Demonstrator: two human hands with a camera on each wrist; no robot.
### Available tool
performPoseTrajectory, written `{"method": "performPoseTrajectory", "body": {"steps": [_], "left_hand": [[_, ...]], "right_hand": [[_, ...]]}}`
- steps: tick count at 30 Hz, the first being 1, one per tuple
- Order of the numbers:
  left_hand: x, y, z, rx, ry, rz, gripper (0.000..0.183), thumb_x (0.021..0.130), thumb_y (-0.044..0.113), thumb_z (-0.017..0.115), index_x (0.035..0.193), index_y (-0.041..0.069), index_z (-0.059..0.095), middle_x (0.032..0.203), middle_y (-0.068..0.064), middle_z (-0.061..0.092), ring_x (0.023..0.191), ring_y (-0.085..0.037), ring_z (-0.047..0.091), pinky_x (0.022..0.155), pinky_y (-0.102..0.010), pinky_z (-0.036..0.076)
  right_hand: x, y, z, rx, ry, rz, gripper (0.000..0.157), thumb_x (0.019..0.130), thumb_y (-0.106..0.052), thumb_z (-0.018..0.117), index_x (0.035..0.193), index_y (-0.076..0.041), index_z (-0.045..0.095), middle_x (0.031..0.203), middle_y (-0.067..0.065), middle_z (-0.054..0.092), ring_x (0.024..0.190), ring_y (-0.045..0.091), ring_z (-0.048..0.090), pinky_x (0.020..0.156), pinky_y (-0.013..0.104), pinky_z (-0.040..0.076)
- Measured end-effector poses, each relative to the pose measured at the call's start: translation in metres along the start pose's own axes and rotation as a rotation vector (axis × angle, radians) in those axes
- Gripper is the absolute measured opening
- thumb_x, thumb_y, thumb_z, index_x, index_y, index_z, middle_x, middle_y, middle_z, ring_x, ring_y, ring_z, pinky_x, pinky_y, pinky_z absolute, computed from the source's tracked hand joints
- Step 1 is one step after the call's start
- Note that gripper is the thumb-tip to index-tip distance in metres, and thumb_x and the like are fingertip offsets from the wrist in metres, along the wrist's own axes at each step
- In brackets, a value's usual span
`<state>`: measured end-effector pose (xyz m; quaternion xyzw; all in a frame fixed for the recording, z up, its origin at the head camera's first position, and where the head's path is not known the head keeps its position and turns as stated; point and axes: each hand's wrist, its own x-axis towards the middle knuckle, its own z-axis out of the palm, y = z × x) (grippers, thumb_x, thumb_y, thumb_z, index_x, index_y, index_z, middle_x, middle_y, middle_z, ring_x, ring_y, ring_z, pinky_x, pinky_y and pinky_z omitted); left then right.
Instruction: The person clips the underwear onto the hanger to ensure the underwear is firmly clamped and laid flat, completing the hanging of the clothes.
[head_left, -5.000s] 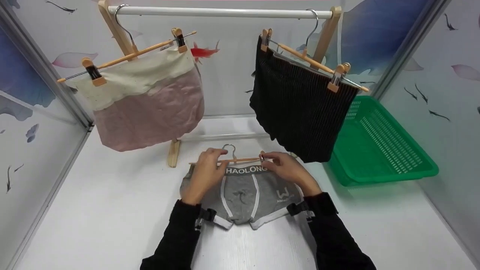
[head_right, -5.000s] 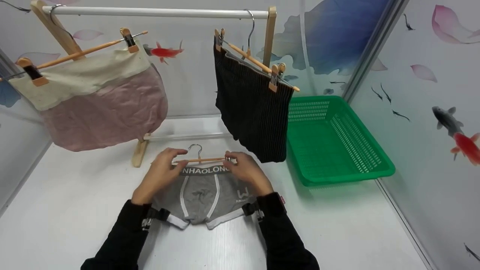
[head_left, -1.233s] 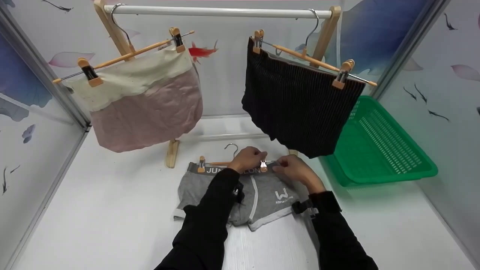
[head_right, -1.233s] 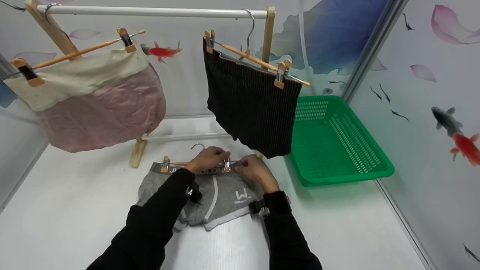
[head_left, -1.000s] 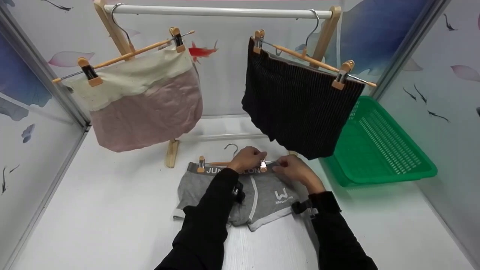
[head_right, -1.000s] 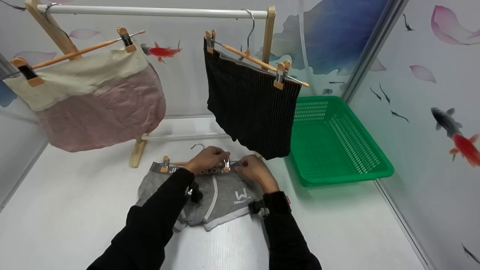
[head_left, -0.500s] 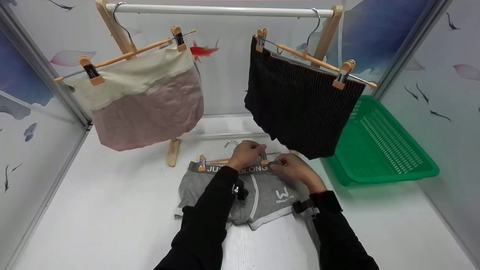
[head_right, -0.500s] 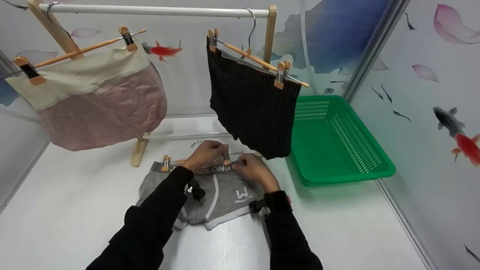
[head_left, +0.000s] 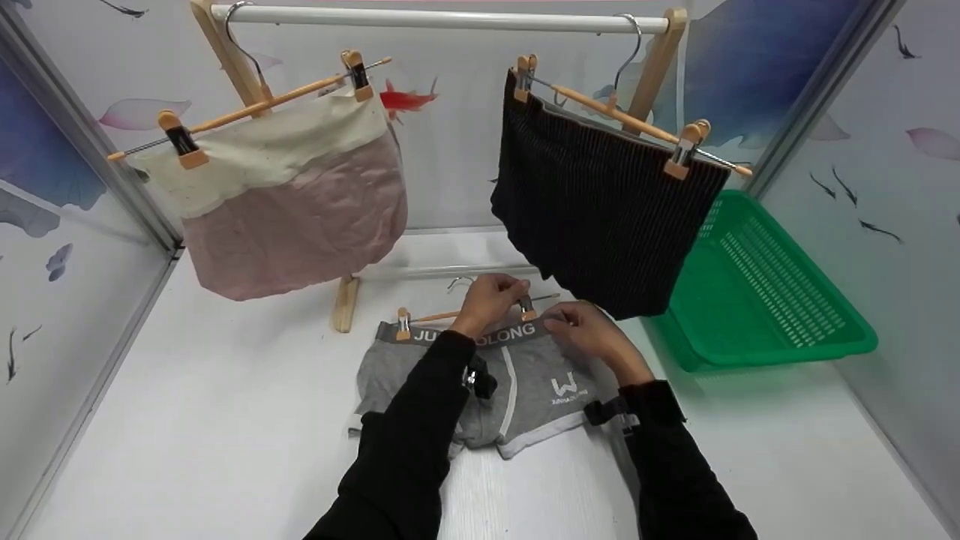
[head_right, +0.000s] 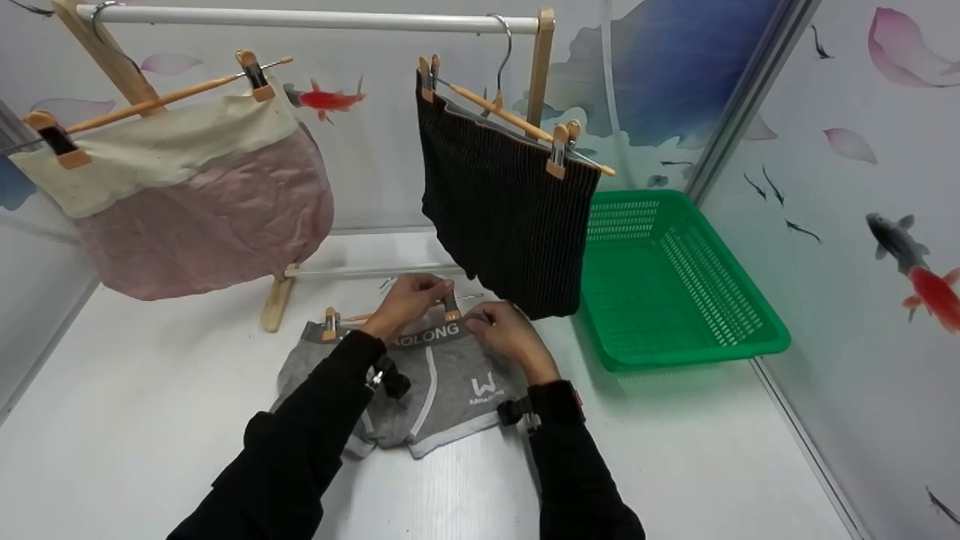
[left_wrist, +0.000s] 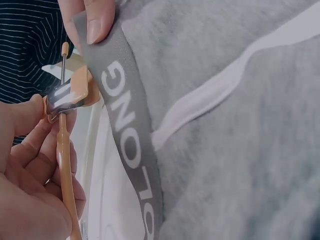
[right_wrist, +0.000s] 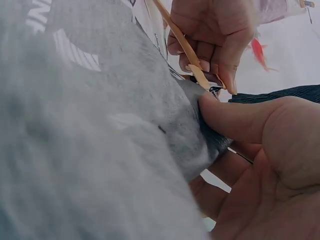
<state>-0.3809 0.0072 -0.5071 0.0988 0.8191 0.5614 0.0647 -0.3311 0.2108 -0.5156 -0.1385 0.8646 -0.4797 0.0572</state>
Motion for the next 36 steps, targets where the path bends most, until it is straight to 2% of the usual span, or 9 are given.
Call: {"method": "performPoseTrajectory", "body": {"steps": [4, 9, 13, 17, 21, 23, 28, 33, 36], "left_hand": [[-0.002, 0.002, -0.001, 0.008, 0.000, 0.025, 0.026, 0.100, 0.027, 0.066, 0.095, 0.005, 0.079, 0.088, -0.002, 0.073, 0.083, -0.014, 0.063, 0.078, -0.031, 0.050], [-0.004, 0.000, -0.001, -0.005, -0.017, 0.036, 0.027, 0.101, 0.026, 0.066, 0.096, 0.003, 0.079, 0.088, -0.003, 0.073, 0.084, -0.015, 0.063, 0.079, -0.032, 0.050], [-0.005, -0.001, 0.000, 0.011, -0.020, 0.026, 0.028, 0.101, 0.028, 0.066, 0.098, 0.004, 0.079, 0.088, -0.001, 0.072, 0.083, -0.013, 0.062, 0.077, -0.031, 0.049], [-0.005, -0.002, 0.001, 0.030, -0.015, 0.024, 0.027, 0.100, 0.029, 0.066, 0.099, 0.005, 0.079, 0.086, -0.002, 0.072, 0.077, -0.011, 0.061, 0.071, -0.028, 0.048], [-0.004, -0.003, 0.003, 0.033, -0.021, 0.018, 0.028, 0.101, 0.030, 0.065, 0.102, 0.005, 0.079, 0.087, -0.003, 0.072, 0.074, -0.012, 0.059, 0.065, -0.027, 0.046], [-0.004, -0.004, 0.004, 0.051, -0.020, 0.014, 0.028, 0.101, 0.031, 0.065, 0.103, 0.006, 0.079, 0.086, -0.002, 0.071, 0.073, -0.011, 0.058, 0.065, -0.026, 0.045], [-0.004, -0.007, 0.007, 0.115, -0.013, 0.013, 0.028, 0.100, 0.033, 0.066, 0.102, 0.008, 0.080, 0.081, 0.003, 0.069, 0.068, -0.009, 0.057, 0.063, -0.024, 0.046], [-0.003, -0.010, 0.009, 0.139, -0.022, 0.013, 0.030, 0.100, 0.033, 0.065, 0.102, 0.008, 0.080, 0.074, 0.007, 0.064, 0.061, -0.008, 0.054, 0.057, -0.023, 0.045], [-0.002, -0.010, 0.009, 0.156, -0.020, 0.019, 0.030, 0.100, 0.034, 0.065, 0.101, 0.008, 0.080, 0.075, 0.006, 0.064, 0.062, -0.008, 0.054, 0.059, -0.024, 0.045]], "right_hand": [[0.001, -0.001, 0.002, -0.016, 0.063, -0.018, 0.017, 0.098, -0.004, 0.064, 0.109, 0.004, 0.074, 0.111, 0.016, 0.072, 0.095, 0.021, 0.063, 0.081, 0.033, 0.048], [0.002, -0.003, 0.006, -0.033, 0.136, 0.005, 0.020, 0.099, -0.006, 0.064, 0.114, 0.003, 0.073, 0.113, 0.014, 0.071, 0.097, 0.023, 0.062, 0.083, 0.036, 0.048], [0.003, -0.004, 0.008, -0.076, 0.173, 0.022, 0.017, 0.098, -0.008, 0.066, 0.109, 0.002, 0.074, 0.096, 0.005, 0.070, 0.085, 0.018, 0.058, 0.077, 0.033, 0.047], [0.003, -0.005, 0.007, -0.104, 0.192, 0.049, 0.014, 0.097, -0.010, 0.068, 0.102, 0.002, 0.075, 0.080, 0.001, 0.058, 0.076, 0.019, 0.052, 0.073, 0.034, 0.044], [0.001, -0.007, 0.004, -0.116, 0.206, 0.087, 0.022, 0.097, -0.012, 0.069, 0.112, 0.004, 0.074, 0.094, 0.008, 0.070, 0.087, 0.022, 0.062, 0.081, 0.039, 0.050], [0.001, -0.007, 0.003, -0.124, 0.206, 0.111, 0.023, 0.097, -0.014, 0.069, 0.111, 0.004, 0.073, 0.101, 0.011, 0.073, 0.091, 0.022, 0.064, 0.082, 0.039, 0.051], [0.002, -0.008, 0.002, -0.142, 0.211, 0.162, 0.018, 0.094, -0.016, 0.073, 0.099, 0.001, 0.070, 0.095, 0.012, 0.071, 0.085, 0.024, 0.064, 0.074, 0.038, 0.051], [0.003, -0.008, 0.001, -0.150, 0.218, 0.174, 0.019, 0.092, -0.013, 0.073, 0.102, 0.001, 0.066, 0.106, 0.019, 0.070, 0.101, 0.034, 0.066, 0.085, 0.048, 0.053], [0.003, -0.008, 0.000, -0.153, 0.208, 0.161, 0.019, 0.093, -0.012, 0.072, 0.104, 0.002, 0.065, 0.107, 0.021, 0.069, 0.102, 0.037, 0.066, 0.085, 0.050, 0.053]]}}
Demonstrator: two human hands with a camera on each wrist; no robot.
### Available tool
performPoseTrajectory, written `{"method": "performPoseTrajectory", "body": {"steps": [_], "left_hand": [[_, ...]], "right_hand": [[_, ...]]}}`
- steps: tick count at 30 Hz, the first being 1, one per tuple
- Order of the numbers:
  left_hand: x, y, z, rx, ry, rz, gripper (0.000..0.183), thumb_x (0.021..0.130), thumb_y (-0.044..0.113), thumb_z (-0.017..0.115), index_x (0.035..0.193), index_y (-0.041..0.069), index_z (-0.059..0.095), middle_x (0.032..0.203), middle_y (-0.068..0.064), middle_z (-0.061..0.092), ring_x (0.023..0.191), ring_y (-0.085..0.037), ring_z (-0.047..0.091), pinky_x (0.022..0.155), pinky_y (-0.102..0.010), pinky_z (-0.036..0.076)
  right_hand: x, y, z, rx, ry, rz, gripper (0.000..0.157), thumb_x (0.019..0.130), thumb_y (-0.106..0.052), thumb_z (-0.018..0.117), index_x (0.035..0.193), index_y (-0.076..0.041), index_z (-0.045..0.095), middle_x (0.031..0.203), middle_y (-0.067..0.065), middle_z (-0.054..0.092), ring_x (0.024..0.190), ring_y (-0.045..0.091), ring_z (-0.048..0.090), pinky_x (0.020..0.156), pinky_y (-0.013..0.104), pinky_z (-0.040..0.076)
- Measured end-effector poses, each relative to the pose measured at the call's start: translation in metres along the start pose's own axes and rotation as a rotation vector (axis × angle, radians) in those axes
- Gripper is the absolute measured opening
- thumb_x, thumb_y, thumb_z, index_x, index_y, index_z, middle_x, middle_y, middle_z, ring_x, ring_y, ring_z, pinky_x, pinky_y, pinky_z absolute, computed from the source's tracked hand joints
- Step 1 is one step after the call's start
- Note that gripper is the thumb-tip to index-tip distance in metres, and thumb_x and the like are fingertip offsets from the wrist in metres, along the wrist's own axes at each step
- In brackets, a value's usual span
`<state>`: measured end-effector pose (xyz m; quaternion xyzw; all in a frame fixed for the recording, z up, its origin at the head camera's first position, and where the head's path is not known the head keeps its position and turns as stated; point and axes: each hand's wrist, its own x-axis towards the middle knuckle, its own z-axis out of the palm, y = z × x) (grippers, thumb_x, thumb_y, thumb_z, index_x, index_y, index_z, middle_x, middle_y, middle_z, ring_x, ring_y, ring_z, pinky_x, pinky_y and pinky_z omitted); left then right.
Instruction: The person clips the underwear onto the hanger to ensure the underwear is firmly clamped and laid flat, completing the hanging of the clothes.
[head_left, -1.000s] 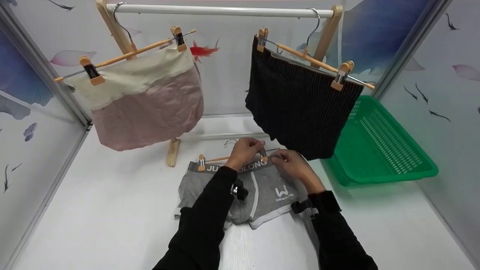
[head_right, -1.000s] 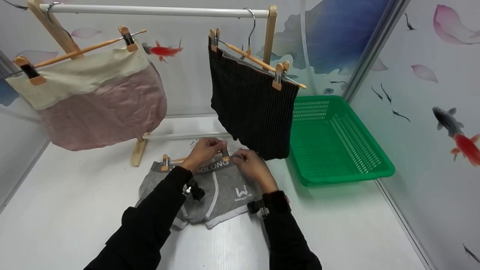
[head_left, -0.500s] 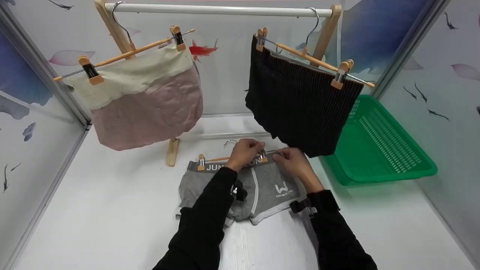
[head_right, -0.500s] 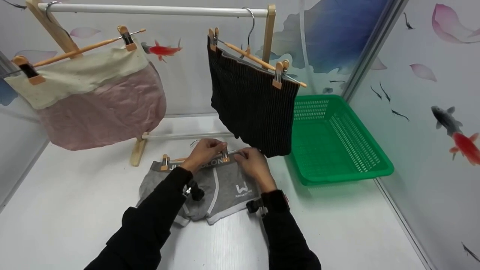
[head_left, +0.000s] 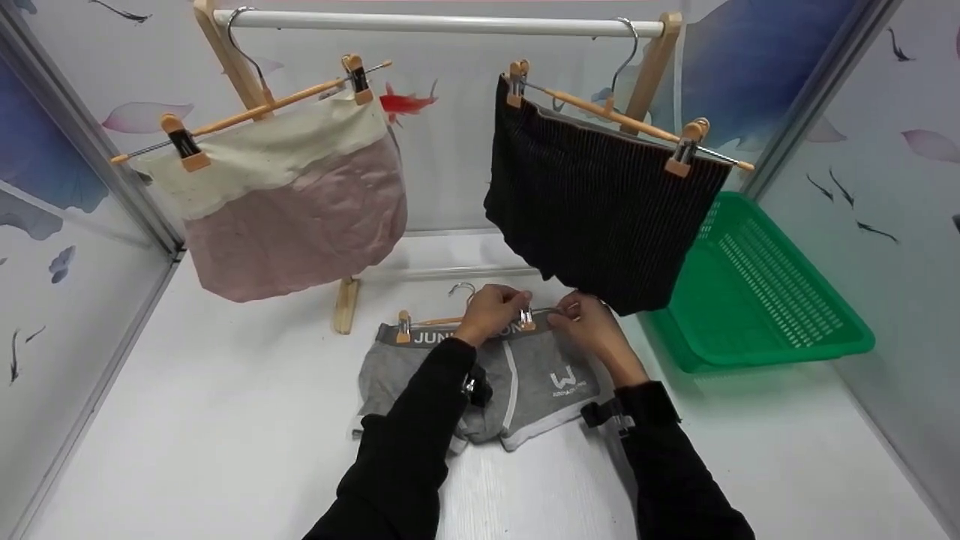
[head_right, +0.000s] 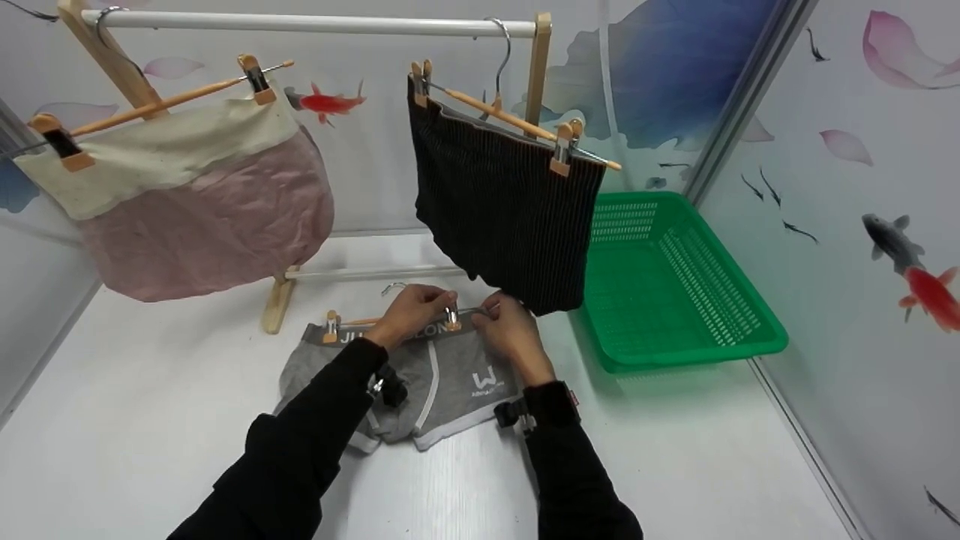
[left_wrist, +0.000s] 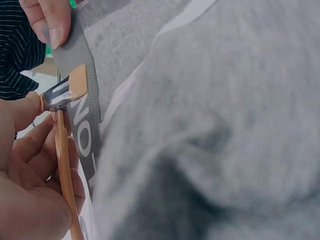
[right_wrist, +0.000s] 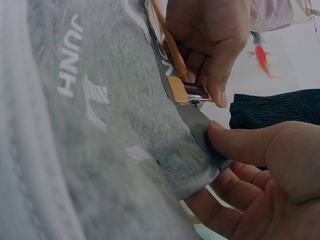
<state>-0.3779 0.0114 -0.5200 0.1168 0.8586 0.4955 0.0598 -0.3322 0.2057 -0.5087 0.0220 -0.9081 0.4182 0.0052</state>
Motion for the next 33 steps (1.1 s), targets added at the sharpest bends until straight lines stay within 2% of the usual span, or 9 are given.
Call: {"method": "performPoseTrajectory", "body": {"steps": [7, 10, 13, 16, 18, 21, 24, 28, 33], "left_hand": [[0.000, -0.004, 0.005, 0.081, 0.042, 0.101, 0.031, 0.102, 0.030, 0.062, 0.092, 0.008, 0.081, 0.077, 0.003, 0.070, 0.071, -0.011, 0.058, 0.072, -0.030, 0.049], [-0.001, -0.005, 0.007, 0.096, 0.046, 0.126, 0.033, 0.102, 0.028, 0.061, 0.084, 0.007, 0.079, 0.068, 0.006, 0.063, 0.066, -0.012, 0.055, 0.068, -0.030, 0.047], [-0.002, -0.004, 0.007, 0.120, 0.050, 0.152, 0.035, 0.103, 0.026, 0.060, 0.079, 0.005, 0.077, 0.062, 0.009, 0.055, 0.061, -0.012, 0.051, 0.064, -0.029, 0.043], [-0.002, -0.003, 0.006, 0.168, 0.060, 0.191, 0.034, 0.102, 0.024, 0.060, 0.080, 0.005, 0.077, 0.062, 0.007, 0.055, 0.061, -0.014, 0.051, 0.063, -0.031, 0.043], [-0.003, -0.001, 0.006, 0.231, 0.065, 0.207, 0.032, 0.102, 0.024, 0.060, 0.084, 0.007, 0.078, 0.066, 0.003, 0.062, 0.065, -0.016, 0.058, 0.067, -0.035, 0.048], [-0.006, 0.000, 0.003, 0.384, 0.069, 0.219, 0.026, 0.102, 0.025, 0.060, 0.101, 0.007, 0.079, 0.089, -0.005, 0.075, 0.084, -0.024, 0.070, 0.078, -0.044, 0.054], [-0.012, 0.002, -0.003, 0.555, 0.068, 0.251, 0.027, 0.101, 0.026, 0.062, 0.112, 0.005, 0.076, 0.106, -0.012, 0.075, 0.098, -0.033, 0.070, 0.083, -0.053, 0.053], [-0.020, 0.007, -0.016, 0.737, 0.091, 0.325, 0.022, 0.099, 0.026, 0.065, 0.106, 0.008, 0.076, 0.102, -0.011, 0.074, 0.095, -0.033, 0.068, 0.080, -0.053, 0.053], [-0.029, 0.008, -0.033, 0.852, 0.107, 0.374, 0.017, 0.098, 0.023, 0.067, 0.103, 0.008, 0.075, 0.103, -0.010, 0.072, 0.094, -0.031, 0.068, 0.079, -0.052, 0.054]], "right_hand": [[-0.003, -0.003, 0.000, -0.050, -0.031, -0.001, 0.020, 0.097, -0.016, 0.069, 0.110, -0.002, 0.066, 0.114, 0.018, 0.069, 0.106, 0.035, 0.066, 0.088, 0.051, 0.053], [-0.005, -0.005, -0.001, -0.066, -0.043, -0.034, 0.020, 0.099, -0.016, 0.067, 0.112, -0.001, 0.066, 0.115, 0.018, 0.068, 0.105, 0.036, 0.066, 0.089, 0.052, 0.052], [-0.008, -0.009, -0.002, -0.097, -0.052, -0.106, 0.022, 0.099, -0.014, 0.066, 0.115, 0.002, 0.065, 0.110, 0.018, 0.067, 0.104, 0.037, 0.065, 0.090, 0.052, 0.051], [-0.012, -0.013, -0.003, -0.147, -0.063, -0.163, 0.022, 0.099, -0.012, 0.067, 0.115, 0.003, 0.065, 0.102, 0.014, 0.066, 0.101, 0.034, 0.064, 0.091, 0.051, 0.050], [-0.014, -0.016, -0.004, -0.176, -0.080, -0.171, 0.026, 0.099, -0.013, 0.066, 0.119, 0.003, 0.064, 0.105, 0.016, 0.066, 0.103, 0.035, 0.063, 0.093, 0.052, 0.049], [-0.017, -0.021, -0.006, -0.186, -0.112, -0.155, 0.033, 0.100, -0.016, 0.064, 0.127, 0.004, 0.061, 0.118, 0.023, 0.065, 0.110, 0.040, 0.060, 0.095, 0.054, 0.046], [-0.021, -0.026, -0.009, -0.188, -0.151, -0.155, 0.041, 0.102, -0.017, 0.062, 0.137, 0.004, 0.057, 0.133, 0.027, 0.059, 0.122, 0.043, 0.056, 0.101, 0.056, 0.044], [-0.023, -0.033, -0.009, -0.205, -0.207, -0.238, 0.045, 0.103, -0.016, 0.060, 0.141, 0.006, 0.053, 0.141, 0.025, 0.055, 0.131, 0.042, 0.050, 0.107, 0.054, 0.040], [-0.022, -0.034, -0.005, -0.207, -0.285, -0.377, 0.048, 0.103, -0.015, 0.060, 0.144, 0.009, 0.049, 0.147, 0.029, 0.048, 0.138, 0.044, 0.043, 0.112, 0.056, 0.035]]}}
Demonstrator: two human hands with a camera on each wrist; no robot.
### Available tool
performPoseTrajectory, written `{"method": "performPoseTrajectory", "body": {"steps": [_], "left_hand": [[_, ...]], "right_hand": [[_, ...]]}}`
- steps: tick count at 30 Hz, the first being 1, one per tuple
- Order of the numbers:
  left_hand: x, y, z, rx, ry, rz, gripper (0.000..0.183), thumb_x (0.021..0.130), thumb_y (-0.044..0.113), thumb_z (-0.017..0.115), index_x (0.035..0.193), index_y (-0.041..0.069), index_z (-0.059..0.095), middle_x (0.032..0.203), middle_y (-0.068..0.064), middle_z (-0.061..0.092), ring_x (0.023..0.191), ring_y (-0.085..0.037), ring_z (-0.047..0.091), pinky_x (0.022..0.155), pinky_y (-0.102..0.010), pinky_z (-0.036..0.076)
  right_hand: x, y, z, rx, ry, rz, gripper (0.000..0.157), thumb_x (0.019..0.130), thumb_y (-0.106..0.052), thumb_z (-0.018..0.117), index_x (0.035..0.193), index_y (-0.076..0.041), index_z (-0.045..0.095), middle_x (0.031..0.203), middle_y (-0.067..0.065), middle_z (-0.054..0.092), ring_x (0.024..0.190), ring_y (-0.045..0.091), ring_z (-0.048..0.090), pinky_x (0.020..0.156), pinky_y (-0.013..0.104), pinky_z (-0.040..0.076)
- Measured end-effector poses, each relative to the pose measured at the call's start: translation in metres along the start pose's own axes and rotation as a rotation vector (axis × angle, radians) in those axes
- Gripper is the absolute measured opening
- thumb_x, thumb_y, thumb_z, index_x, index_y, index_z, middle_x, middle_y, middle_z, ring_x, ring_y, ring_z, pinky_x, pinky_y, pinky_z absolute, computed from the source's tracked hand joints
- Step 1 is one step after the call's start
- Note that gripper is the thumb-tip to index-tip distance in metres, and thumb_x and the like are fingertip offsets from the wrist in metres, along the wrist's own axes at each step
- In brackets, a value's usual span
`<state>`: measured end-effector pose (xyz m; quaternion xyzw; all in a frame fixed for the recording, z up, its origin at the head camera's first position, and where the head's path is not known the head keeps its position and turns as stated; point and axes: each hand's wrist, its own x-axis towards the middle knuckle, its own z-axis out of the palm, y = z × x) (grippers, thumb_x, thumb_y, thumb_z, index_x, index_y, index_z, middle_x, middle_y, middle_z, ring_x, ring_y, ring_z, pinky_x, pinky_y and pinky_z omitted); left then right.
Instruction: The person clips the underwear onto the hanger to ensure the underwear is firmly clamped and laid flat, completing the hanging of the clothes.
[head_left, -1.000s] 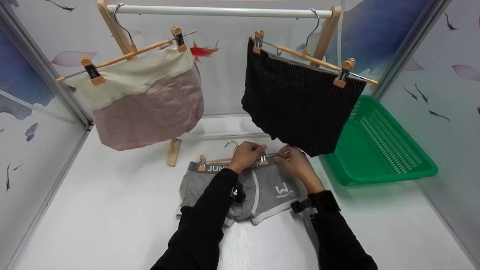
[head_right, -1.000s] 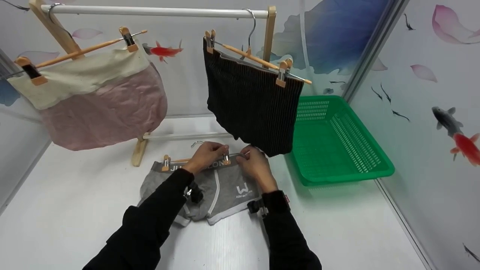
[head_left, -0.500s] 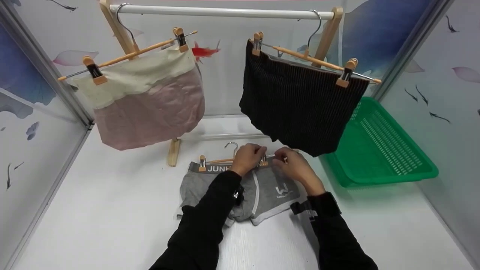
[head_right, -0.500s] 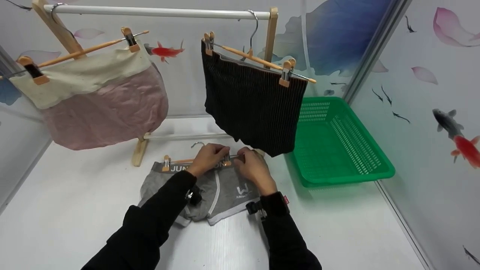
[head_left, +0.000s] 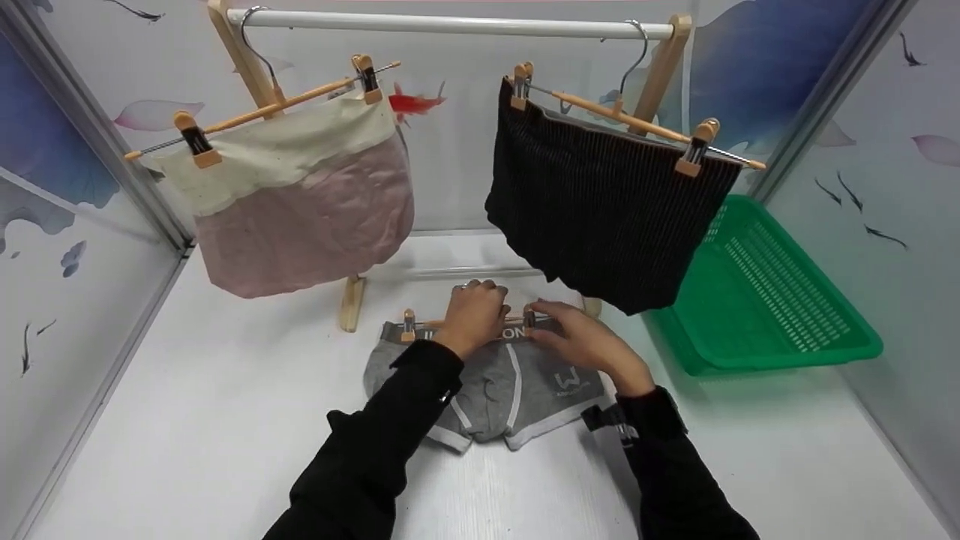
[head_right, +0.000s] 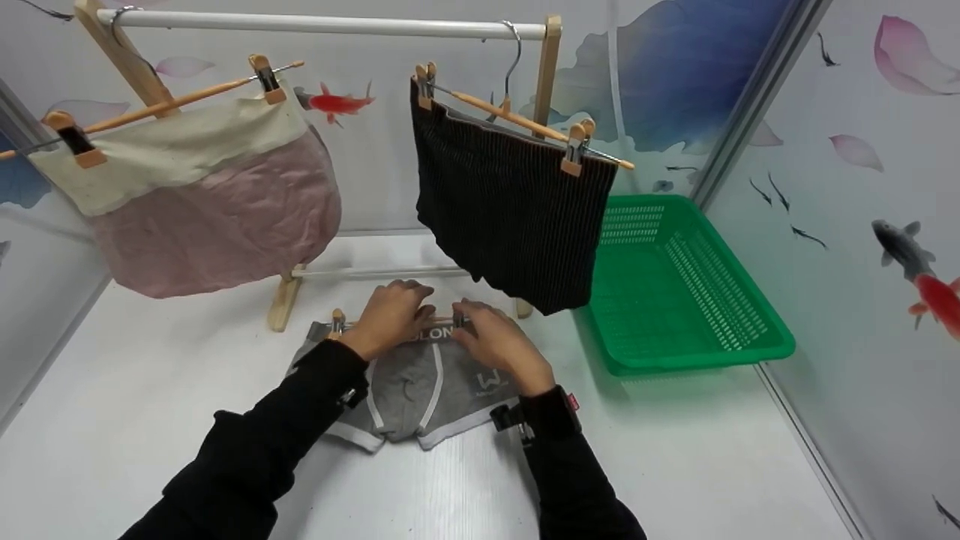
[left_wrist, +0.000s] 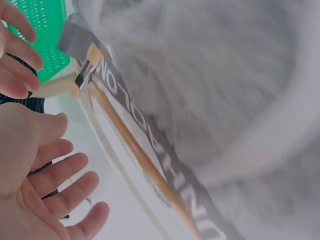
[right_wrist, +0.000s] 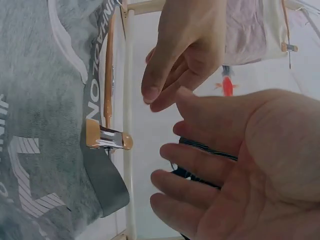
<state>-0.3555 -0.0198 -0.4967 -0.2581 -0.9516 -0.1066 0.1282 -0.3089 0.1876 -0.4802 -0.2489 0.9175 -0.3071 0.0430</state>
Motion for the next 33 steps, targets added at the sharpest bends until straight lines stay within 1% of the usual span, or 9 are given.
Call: {"method": "performPoseTrajectory", "body": {"steps": [2, 4, 9, 14, 17, 20, 25, 29, 33], "left_hand": [[-0.005, -0.004, -0.003, 0.009, -0.005, -0.001, 0.017, 0.098, 0.021, 0.068, 0.104, 0.007, 0.074, 0.104, -0.011, 0.072, 0.094, -0.032, 0.067, 0.078, -0.051, 0.054], [-0.011, -0.007, -0.004, 0.010, -0.019, -0.008, 0.017, 0.098, 0.019, 0.067, 0.104, 0.006, 0.074, 0.104, -0.012, 0.071, 0.095, -0.032, 0.067, 0.077, -0.052, 0.054], [-0.025, -0.011, -0.003, -0.021, -0.057, -0.029, 0.012, 0.097, 0.012, 0.066, 0.098, 0.003, 0.073, 0.099, -0.014, 0.069, 0.093, -0.033, 0.067, 0.074, -0.052, 0.056], [-0.033, -0.011, 0.001, -0.050, -0.091, -0.053, 0.010, 0.096, 0.009, 0.066, 0.095, 0.001, 0.073, 0.096, -0.015, 0.069, 0.089, -0.032, 0.068, 0.075, -0.046, 0.057], [-0.036, -0.011, 0.005, -0.058, -0.126, -0.078, 0.010, 0.095, 0.007, 0.066, 0.096, 0.000, 0.073, 0.097, -0.016, 0.070, 0.090, -0.034, 0.068, 0.078, -0.045, 0.057], [-0.036, -0.011, 0.007, -0.060, -0.158, -0.099, 0.009, 0.093, 0.005, 0.066, 0.095, -0.001, 0.073, 0.095, -0.017, 0.070, 0.089, -0.035, 0.069, 0.078, -0.046, 0.057], [-0.035, -0.010, 0.009, -0.055, -0.195, -0.121, 0.006, 0.089, 0.001, 0.066, 0.091, 0.000, 0.072, 0.093, -0.016, 0.072, 0.087, -0.034, 0.069, 0.079, -0.047, 0.056], [-0.036, -0.009, 0.010, -0.050, -0.209, -0.132, 0.008, 0.088, -0.001, 0.066, 0.093, -0.001, 0.072, 0.095, -0.017, 0.071, 0.089, -0.035, 0.069, 0.083, -0.049, 0.056], [-0.036, -0.010, 0.009, -0.072, -0.204, -0.143, 0.007, 0.087, -0.003, 0.067, 0.091, -0.001, 0.072, 0.092, -0.017, 0.071, 0.087, -0.035, 0.069, 0.081, -0.048, 0.056]], "right_hand": [[0.001, 0.002, 0.003, 0.005, -0.036, -0.023, 0.051, 0.103, -0.015, 0.060, 0.146, 0.009, 0.046, 0.150, 0.031, 0.042, 0.141, 0.046, 0.038, 0.113, 0.056, 0.032], [0.001, 0.005, 0.005, 0.009, -0.073, -0.019, 0.055, 0.104, -0.016, 0.059, 0.149, 0.010, 0.040, 0.154, 0.033, 0.034, 0.143, 0.050, 0.029, 0.115, 0.058, 0.028], [0.003, 0.011, 0.012, 0.043, -0.167, 0.052, 0.067, 0.105, -0.022, 0.057, 0.156, 0.007, 0.025, 0.162, 0.029, 0.017, 0.148, 0.053, 0.010, 0.119, 0.059, 0.015], [0.004, 0.015, 0.017, 0.078, -0.217, 0.119, 0.074, 0.105, -0.027, 0.057, 0.160, 0.001, 0.016, 0.165, 0.024, 0.009, 0.150, 0.049, 0.005, 0.119, 0.060, 0.014], [0.003, 0.018, 0.019, 0.084, -0.236, 0.136, 0.075, 0.105, -0.030, 0.057, 0.161, -0.002, 0.014, 0.166, 0.023, 0.007, 0.150, 0.049, 0.003, 0.119, 0.060, 0.014], [0.003, 0.020, 0.021, 0.085, -0.255, 0.138, 0.074, 0.106, -0.030, 0.056, 0.161, -0.002, 0.015, 0.165, 0.024, 0.007, 0.150, 0.049, 0.003, 0.119, 0.060, 0.014], [0.004, 0.024, 0.024, 0.076, -0.287, 0.135, 0.067, 0.106, -0.027, 0.054, 0.159, 0.000, 0.025, 0.164, 0.028, 0.009, 0.150, 0.050, 0.002, 0.118, 0.061, 0.013], [0.003, 0.024, 0.024, 0.070, -0.299, 0.130, 0.064, 0.106, -0.028, 0.055, 0.158, -0.001, 0.029, 0.163, 0.030, 0.009, 0.150, 0.049, 0.001, 0.118, 0.061, 0.013], [0.004, 0.024, 0.024, 0.074, -0.309, 0.124, 0.064, 0.106, -0.027, 0.054, 0.158, -0.001, 0.029, 0.163, 0.031, 0.007, 0.149, 0.050, 0.001, 0.118, 0.062, 0.012]]}}
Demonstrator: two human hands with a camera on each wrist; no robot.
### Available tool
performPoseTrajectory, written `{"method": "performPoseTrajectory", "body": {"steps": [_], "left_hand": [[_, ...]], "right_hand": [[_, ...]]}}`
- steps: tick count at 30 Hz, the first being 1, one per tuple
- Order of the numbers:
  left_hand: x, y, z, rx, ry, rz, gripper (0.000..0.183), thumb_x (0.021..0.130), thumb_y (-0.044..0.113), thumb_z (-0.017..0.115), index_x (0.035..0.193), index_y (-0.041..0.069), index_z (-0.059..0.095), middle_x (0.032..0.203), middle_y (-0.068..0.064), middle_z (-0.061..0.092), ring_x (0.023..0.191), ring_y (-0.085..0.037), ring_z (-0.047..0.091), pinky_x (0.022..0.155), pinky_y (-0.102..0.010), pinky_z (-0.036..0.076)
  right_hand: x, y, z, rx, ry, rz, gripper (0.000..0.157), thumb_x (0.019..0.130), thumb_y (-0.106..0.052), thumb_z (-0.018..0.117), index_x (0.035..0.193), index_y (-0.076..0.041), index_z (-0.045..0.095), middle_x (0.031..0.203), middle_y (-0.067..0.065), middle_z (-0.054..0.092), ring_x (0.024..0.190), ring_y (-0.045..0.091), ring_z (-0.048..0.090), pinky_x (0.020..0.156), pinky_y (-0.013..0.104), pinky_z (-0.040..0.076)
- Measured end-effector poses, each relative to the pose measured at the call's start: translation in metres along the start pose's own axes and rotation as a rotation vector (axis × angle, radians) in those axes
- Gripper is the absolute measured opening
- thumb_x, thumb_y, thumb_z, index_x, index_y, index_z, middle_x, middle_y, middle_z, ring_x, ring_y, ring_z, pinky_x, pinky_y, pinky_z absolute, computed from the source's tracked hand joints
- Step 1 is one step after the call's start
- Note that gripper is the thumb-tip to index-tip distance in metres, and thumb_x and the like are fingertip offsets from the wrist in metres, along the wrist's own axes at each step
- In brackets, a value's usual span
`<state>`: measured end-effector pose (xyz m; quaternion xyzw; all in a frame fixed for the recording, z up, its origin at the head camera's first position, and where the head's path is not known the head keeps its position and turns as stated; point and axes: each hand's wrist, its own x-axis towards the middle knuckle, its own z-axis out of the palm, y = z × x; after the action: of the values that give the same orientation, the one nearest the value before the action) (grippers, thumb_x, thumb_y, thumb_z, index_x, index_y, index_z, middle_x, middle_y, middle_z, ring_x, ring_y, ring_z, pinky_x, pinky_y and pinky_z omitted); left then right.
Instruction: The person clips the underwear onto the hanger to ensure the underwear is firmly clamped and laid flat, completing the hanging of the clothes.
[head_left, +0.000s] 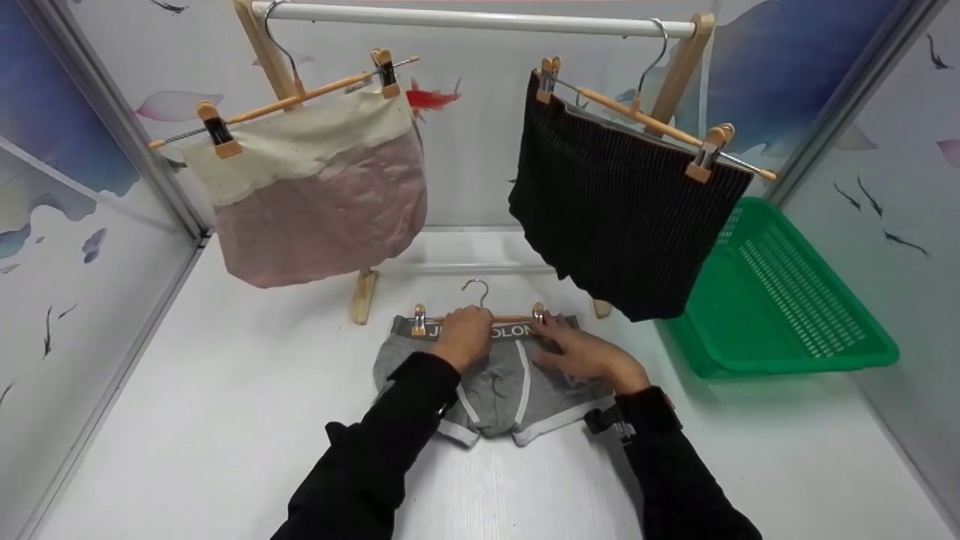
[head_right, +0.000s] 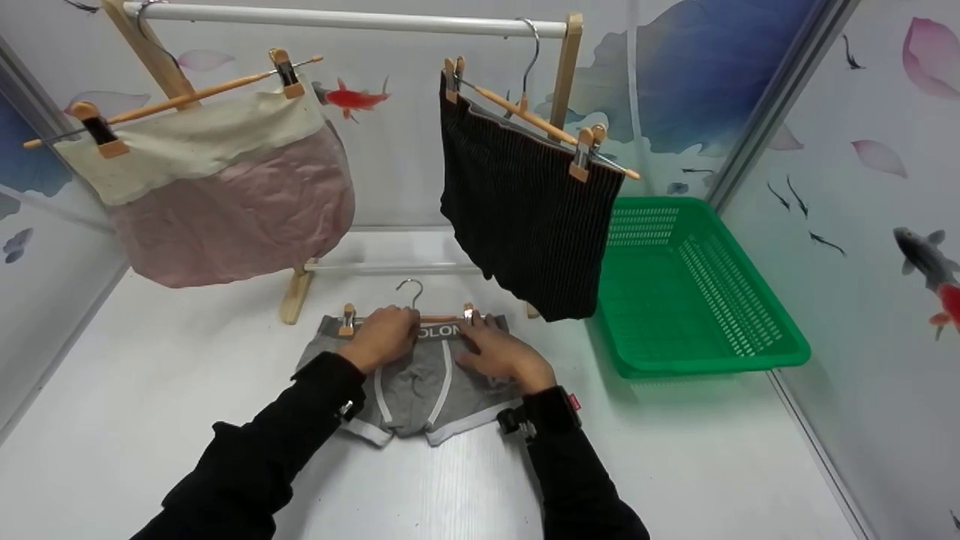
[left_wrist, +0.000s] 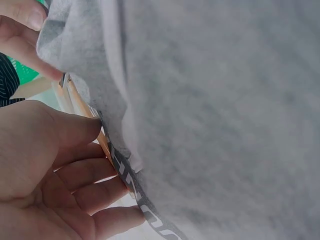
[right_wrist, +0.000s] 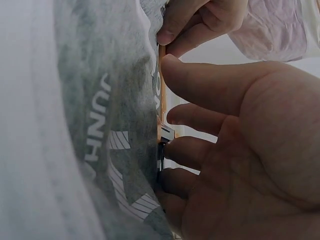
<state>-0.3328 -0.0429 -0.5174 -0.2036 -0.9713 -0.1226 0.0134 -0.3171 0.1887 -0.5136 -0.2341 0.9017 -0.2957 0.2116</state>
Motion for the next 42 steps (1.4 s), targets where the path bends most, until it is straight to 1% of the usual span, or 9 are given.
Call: {"method": "performPoseTrajectory", "body": {"steps": [6, 11, 14, 18, 22, 29, 33, 39, 42], "left_hand": [[0.002, -0.001, -0.002, 0.001, 0.016, -0.004, 0.005, 0.088, -0.003, 0.069, 0.088, 0.000, 0.072, 0.086, -0.016, 0.070, 0.083, -0.033, 0.069, 0.075, -0.044, 0.056], [0.004, 0.000, -0.002, 0.028, 0.028, -0.003, 0.006, 0.090, -0.003, 0.068, 0.089, 0.000, 0.073, 0.086, -0.016, 0.071, 0.083, -0.032, 0.070, 0.075, -0.042, 0.057], [0.005, -0.001, -0.001, 0.029, 0.041, -0.009, 0.006, 0.089, -0.003, 0.069, 0.087, 0.001, 0.073, 0.084, -0.015, 0.071, 0.081, -0.032, 0.070, 0.074, -0.042, 0.057], [0.005, -0.001, 0.000, 0.028, 0.078, 0.015, 0.008, 0.086, -0.003, 0.070, 0.082, 0.002, 0.074, 0.081, -0.015, 0.071, 0.078, -0.032, 0.070, 0.071, -0.043, 0.057], [0.004, -0.002, -0.002, 0.032, 0.100, 0.038, 0.010, 0.086, -0.002, 0.070, 0.080, 0.003, 0.075, 0.080, -0.015, 0.071, 0.077, -0.032, 0.070, 0.069, -0.043, 0.057], [0.007, -0.001, -0.002, 0.035, 0.111, 0.043, 0.012, 0.089, -0.004, 0.066, 0.083, 0.001, 0.075, 0.082, -0.016, 0.072, 0.079, -0.034, 0.070, 0.072, -0.044, 0.057], [0.011, 0.000, 0.000, 0.082, 0.128, 0.050, 0.012, 0.091, -0.005, 0.066, 0.086, 0.001, 0.075, 0.084, -0.015, 0.073, 0.079, -0.032, 0.071, 0.072, -0.042, 0.058], [0.016, 0.001, 0.003, 0.134, 0.157, 0.022, 0.011, 0.091, -0.002, 0.068, 0.086, 0.002, 0.077, 0.083, -0.013, 0.073, 0.078, -0.031, 0.072, 0.069, -0.041, 0.059], [0.017, 0.001, 0.005, 0.163, 0.168, 0.013, 0.011, 0.091, 0.000, 0.068, 0.086, 0.003, 0.077, 0.083, -0.013, 0.073, 0.077, -0.030, 0.071, 0.067, -0.041, 0.059]], "right_hand": [[0.002, 0.000, -0.001, 0.009, -0.009, 0.016, 0.065, 0.106, -0.027, 0.054, 0.160, -0.005, 0.027, 0.164, 0.029, 0.006, 0.150, 0.048, 0.000, 0.118, 0.060, 0.014], [0.000, 0.000, -0.001, 0.026, -0.016, 0.016, 0.065, 0.106, -0.027, 0.055, 0.160, -0.005, 0.026, 0.165, 0.027, 0.004, 0.150, 0.048, -0.003, 0.118, 0.060, 0.016], [-0.002, -0.001, 0.000, 0.033, -0.017, 0.016, 0.066, 0.106, -0.027, 0.055, 0.160, -0.005, 0.025, 0.165, 0.027, 0.004, 0.150, 0.048, -0.003, 0.118, 0.060, 0.017], [-0.003, -0.003, 0.000, 0.047, -0.022, 0.022, 0.066, 0.106, -0.026, 0.055, 0.161, -0.005, 0.025, 0.165, 0.027, 0.004, 0.151, 0.046, -0.004, 0.118, 0.060, 0.016], [-0.003, -0.003, 0.000, 0.065, -0.025, 0.035, 0.066, 0.106, -0.026, 0.055, 0.161, -0.006, 0.024, 0.166, 0.025, 0.002, 0.151, 0.045, -0.005, 0.119, 0.059, 0.015], [-0.001, -0.001, -0.002, 0.055, -0.015, 0.017, 0.066, 0.106, -0.028, 0.055, 0.161, -0.006, 0.026, 0.165, 0.027, 0.004, 0.151, 0.046, -0.004, 0.119, 0.060, 0.014], [-0.002, -0.001, -0.003, 0.044, -0.002, 0.005, 0.065, 0.106, -0.028, 0.056, 0.160, -0.006, 0.027, 0.165, 0.027, 0.007, 0.151, 0.047, -0.002, 0.118, 0.060, 0.015], [-0.002, -0.001, -0.002, 0.037, -0.007, -0.003, 0.065, 0.106, -0.026, 0.056, 0.159, -0.002, 0.027, 0.164, 0.030, 0.008, 0.150, 0.049, -0.001, 0.118, 0.061, 0.016], [-0.002, -0.001, -0.003, 0.029, -0.003, -0.002, 0.065, 0.106, -0.026, 0.056, 0.159, -0.001, 0.028, 0.163, 0.030, 0.011, 0.150, 0.048, 0.001, 0.118, 0.060, 0.016]]}}
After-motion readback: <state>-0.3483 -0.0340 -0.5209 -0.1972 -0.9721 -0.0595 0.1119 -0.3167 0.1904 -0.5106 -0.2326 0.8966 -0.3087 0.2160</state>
